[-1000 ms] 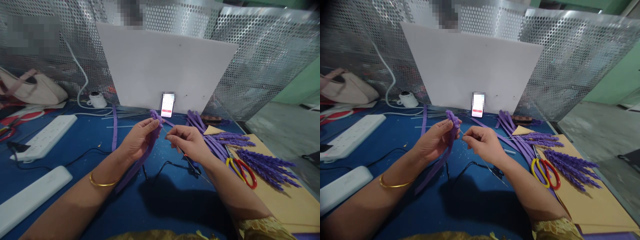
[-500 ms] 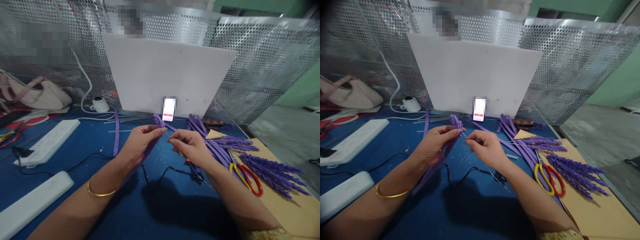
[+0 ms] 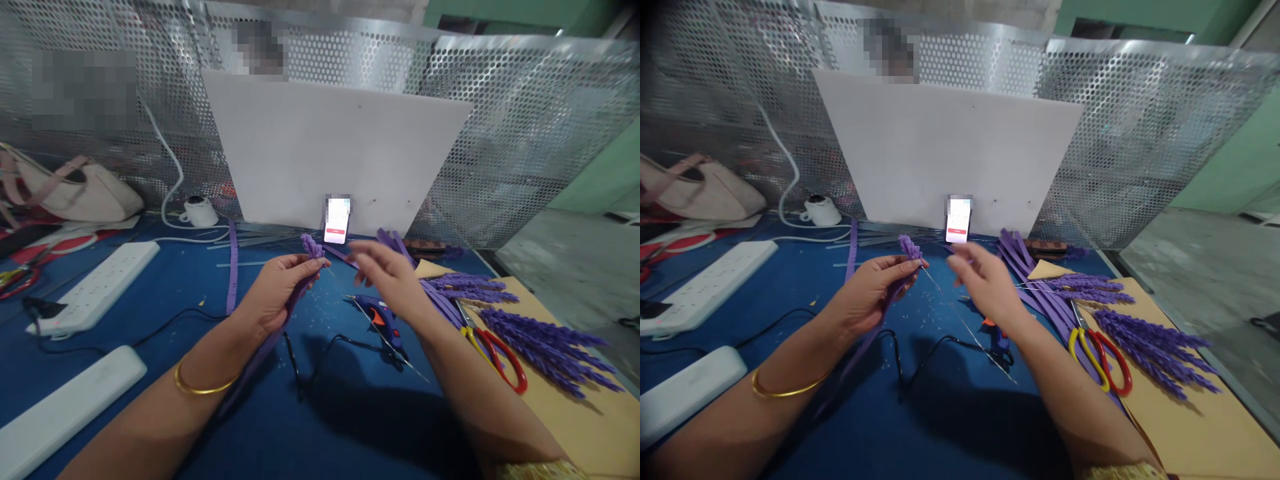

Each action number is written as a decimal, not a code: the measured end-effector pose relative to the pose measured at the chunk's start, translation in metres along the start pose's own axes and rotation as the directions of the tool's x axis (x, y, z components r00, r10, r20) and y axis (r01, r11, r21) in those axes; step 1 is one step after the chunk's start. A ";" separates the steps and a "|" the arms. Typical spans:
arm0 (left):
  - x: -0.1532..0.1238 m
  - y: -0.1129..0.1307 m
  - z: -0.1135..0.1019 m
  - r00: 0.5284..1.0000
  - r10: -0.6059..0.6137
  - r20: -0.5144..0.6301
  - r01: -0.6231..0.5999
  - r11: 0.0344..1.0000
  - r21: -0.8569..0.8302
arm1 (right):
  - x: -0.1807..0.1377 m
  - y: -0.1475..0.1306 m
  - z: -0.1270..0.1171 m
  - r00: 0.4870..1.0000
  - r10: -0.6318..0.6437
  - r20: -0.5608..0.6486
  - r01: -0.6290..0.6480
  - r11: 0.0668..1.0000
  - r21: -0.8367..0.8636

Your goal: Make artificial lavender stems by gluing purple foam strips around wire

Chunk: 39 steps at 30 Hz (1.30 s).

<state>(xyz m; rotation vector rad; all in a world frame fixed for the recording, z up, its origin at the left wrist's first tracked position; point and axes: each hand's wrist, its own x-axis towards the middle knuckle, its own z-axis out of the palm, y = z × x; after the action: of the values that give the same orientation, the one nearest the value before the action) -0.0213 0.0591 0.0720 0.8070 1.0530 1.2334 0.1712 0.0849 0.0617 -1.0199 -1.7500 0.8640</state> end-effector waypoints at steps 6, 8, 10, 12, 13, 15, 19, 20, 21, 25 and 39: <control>-0.003 0.002 0.005 0.997 -0.005 -0.083 -0.004 0.994 -0.109 | 0.010 0.003 -0.029 0.940 -0.079 -0.331 0.062 0.996 -0.061; -0.004 0.003 0.008 0.992 0.000 -0.123 -0.019 0.988 -0.151 | 0.003 -0.004 -0.026 0.999 -0.020 -0.042 0.013 0.988 -0.154; -0.004 0.003 0.009 0.986 0.008 -0.169 -0.039 0.983 -0.181 | -0.005 -0.010 -0.015 0.988 0.022 0.153 0.024 0.955 -0.294; -0.004 0.002 0.009 0.981 0.028 -0.194 -0.065 0.981 -0.184 | -0.011 -0.012 -0.002 0.981 0.017 0.194 0.064 0.913 -0.402; -0.004 0.002 0.009 0.981 0.038 -0.190 -0.072 0.982 -0.177 | -0.012 -0.010 0.004 0.980 0.008 0.197 0.078 0.902 -0.425; -0.002 0.001 0.007 0.988 0.043 -0.146 -0.065 0.986 -0.151 | -0.013 -0.007 0.012 0.986 -0.017 0.164 0.090 0.892 -0.444; 0.002 0.000 0.001 0.996 0.066 -0.054 -0.070 0.995 -0.073 | -0.009 0.000 0.014 0.993 -0.051 0.110 0.101 0.850 -0.517; 0.003 0.000 0.000 0.995 0.084 -0.050 -0.086 0.995 -0.057 | -0.008 0.001 0.013 0.992 -0.056 0.116 0.109 0.842 -0.529; 0.003 0.000 -0.001 0.994 0.096 -0.049 -0.098 0.994 -0.045 | -0.008 0.001 0.013 0.990 -0.060 0.126 0.119 0.835 -0.537; 0.004 0.000 -0.001 0.994 0.093 -0.055 -0.094 0.996 -0.009 | -0.010 -0.003 0.011 0.984 -0.147 0.103 0.179 0.811 -0.557; 0.007 0.028 -0.018 0.965 0.085 -0.249 -0.135 0.972 -0.190 | -0.087 0.053 -0.038 0.955 0.283 -0.091 -0.271 0.703 -0.657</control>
<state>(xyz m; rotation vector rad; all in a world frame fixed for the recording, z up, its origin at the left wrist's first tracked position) -0.0479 0.0698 0.0901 0.5722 1.0616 1.5372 0.2426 0.0328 -0.0016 -1.7909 -1.9987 0.3973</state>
